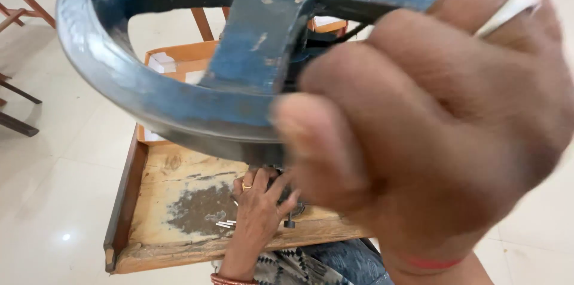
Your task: The person operates a manual flywheel press at a wooden workbench. One hand grips and rotates the large blue flywheel to bring the press down while the other hand places small metal pins into the die and removes finished pieces, repeating the cycle continuously and collecting pressed pins in a red tray.
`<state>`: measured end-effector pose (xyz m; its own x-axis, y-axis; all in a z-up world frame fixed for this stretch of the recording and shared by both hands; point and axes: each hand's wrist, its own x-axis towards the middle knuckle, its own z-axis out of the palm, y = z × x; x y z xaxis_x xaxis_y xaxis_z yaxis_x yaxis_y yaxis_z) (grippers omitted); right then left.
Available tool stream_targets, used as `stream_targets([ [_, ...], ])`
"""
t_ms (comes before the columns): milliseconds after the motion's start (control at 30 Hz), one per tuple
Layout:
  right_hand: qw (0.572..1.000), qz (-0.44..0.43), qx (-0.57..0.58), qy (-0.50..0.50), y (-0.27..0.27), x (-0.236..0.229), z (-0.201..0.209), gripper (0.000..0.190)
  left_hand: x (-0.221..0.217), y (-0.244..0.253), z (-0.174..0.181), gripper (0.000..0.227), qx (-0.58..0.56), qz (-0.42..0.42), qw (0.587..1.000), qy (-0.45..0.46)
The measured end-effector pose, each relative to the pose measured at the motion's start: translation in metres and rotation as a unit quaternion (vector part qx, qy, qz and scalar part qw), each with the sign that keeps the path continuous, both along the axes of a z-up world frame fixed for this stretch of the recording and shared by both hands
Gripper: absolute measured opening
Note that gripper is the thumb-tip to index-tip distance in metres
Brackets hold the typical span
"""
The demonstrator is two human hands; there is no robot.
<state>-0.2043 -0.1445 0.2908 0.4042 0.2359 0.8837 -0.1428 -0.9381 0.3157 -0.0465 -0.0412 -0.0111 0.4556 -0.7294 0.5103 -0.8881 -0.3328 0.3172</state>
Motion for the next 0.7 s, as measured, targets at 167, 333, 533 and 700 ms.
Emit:
stream_targets([
  [167, 0.998, -0.020, 0.014, -0.052, 0.019, 0.042, -0.008, 0.031, 0.013, 0.011, -0.006, 0.042, -0.011, -0.020, 1.000, 0.001],
  [333, 0.999, -0.011, 0.008, -0.047, 0.014, 0.073, -0.054, 0.029, -0.001, -0.020, 0.011, 0.034, -0.036, -0.035, 0.999, 0.016],
  [533, 0.999, 0.029, 0.044, 0.012, -0.064, 0.060, -0.116, 0.032, -0.042, -0.049, 0.004, 0.026, -0.103, -0.033, 0.994, 0.022],
  [700, 0.994, 0.059, 0.069, 0.057, -0.199, 0.030, -0.184, 0.035, -0.092, -0.056, 0.039, 0.017, -0.142, -0.185, 0.972, 0.014],
])
